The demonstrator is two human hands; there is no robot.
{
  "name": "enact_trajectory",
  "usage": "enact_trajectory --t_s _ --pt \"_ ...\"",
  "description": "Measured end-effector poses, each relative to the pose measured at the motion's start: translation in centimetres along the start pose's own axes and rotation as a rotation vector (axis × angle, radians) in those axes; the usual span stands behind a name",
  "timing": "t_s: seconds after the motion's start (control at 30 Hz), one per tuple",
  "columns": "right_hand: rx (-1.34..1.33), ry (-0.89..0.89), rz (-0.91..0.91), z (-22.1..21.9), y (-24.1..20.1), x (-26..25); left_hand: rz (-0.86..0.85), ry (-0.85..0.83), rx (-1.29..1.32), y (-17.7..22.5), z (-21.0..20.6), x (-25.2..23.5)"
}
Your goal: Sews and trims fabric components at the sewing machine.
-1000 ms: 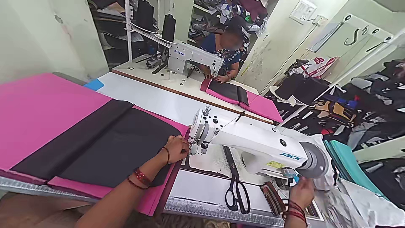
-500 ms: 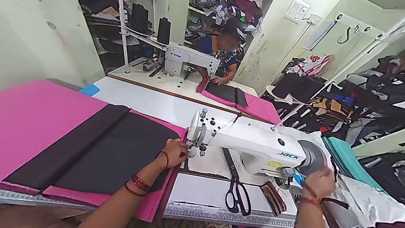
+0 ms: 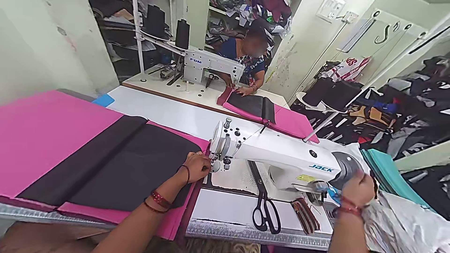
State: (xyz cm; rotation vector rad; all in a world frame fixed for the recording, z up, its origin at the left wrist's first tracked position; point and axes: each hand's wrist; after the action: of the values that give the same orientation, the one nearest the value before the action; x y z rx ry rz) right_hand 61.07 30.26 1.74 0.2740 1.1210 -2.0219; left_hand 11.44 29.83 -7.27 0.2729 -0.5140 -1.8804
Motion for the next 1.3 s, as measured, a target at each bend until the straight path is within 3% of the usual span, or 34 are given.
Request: enact_trajectory --t_s 0.07,0.13,0.27,0.33,0.4,0.47,0.57,0.67,0.73,0.8,0.87,1.03,1.2,1.3 --pt "-0.166 0.113 -0.078 -1.8 2.6 3.5 -0.033 -0.006 0.01 -0.3 -0.1 -0.1" --pt "-0.177 0.086 -0.106 -2.2 4.2 4.8 -0.091 -0.007 0.066 -0.8 -0.2 0.2" --pt "0.183 -0.023 0.019 1.7 1.3 1.5 -0.375 0.007 0.24 -1.3 0.3 2.2" --pt "0.143 -0.018 0.094 3.2 -0.6 1.5 -0.545 0.043 0.319 -0.7 -0.4 3.8" --pt "-0.035 0.054 0.292 3.3 -2.1 4.4 -0.622 0.08 0.42 0.3 -1.8 5.6" --pt "-0.242 0.005 0.422 1.3 -4.6 10.3 -0.609 0.14 0.463 1.4 -3.2 6.8" --pt "-0.571 -0.426 0.386 -3.9 -9.2 21.6 -0.566 0.247 0.431 2.2 -4.9 7.3" --pt "-0.527 -0.883 0.354 -7.8 -13.7 27.7 -0.505 0.28 0.331 3.4 -5.5 7.7" --pt "-0.346 -1.004 0.382 -9.6 -16.1 29.0 -0.446 0.235 0.23 4.4 -5.0 8.1" --pt "-0.141 -1.06 0.374 -10.4 -18.0 29.0 -0.393 0.168 0.171 5.1 -4.3 8.3" --pt "-0.107 -1.045 0.306 -10.8 -18.5 28.8 -0.378 0.134 0.173 5.3 -3.9 8.5" --pt "-0.324 -0.943 0.127 -12.1 -17.2 28.9 -0.396 0.103 0.186 5.2 -3.7 8.1" --pt "-0.426 -0.925 0.085 -12.5 -16.4 29.0 -0.404 0.16 0.171 4.3 -3.5 7.6" --pt "-0.539 -0.908 0.075 -12.2 -15.6 29.2 -0.301 0.178 0.142 3.4 -2.2 7.3"
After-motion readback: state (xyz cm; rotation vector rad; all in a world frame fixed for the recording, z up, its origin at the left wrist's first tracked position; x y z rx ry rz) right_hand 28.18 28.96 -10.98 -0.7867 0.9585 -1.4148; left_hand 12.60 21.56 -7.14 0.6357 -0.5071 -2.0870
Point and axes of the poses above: each hand's wrist, its own x-axis away from the middle knuckle, its own z-axis out of the back of the hand, y = z × x, and after that the axes turned 5 degrees about y, right-handed
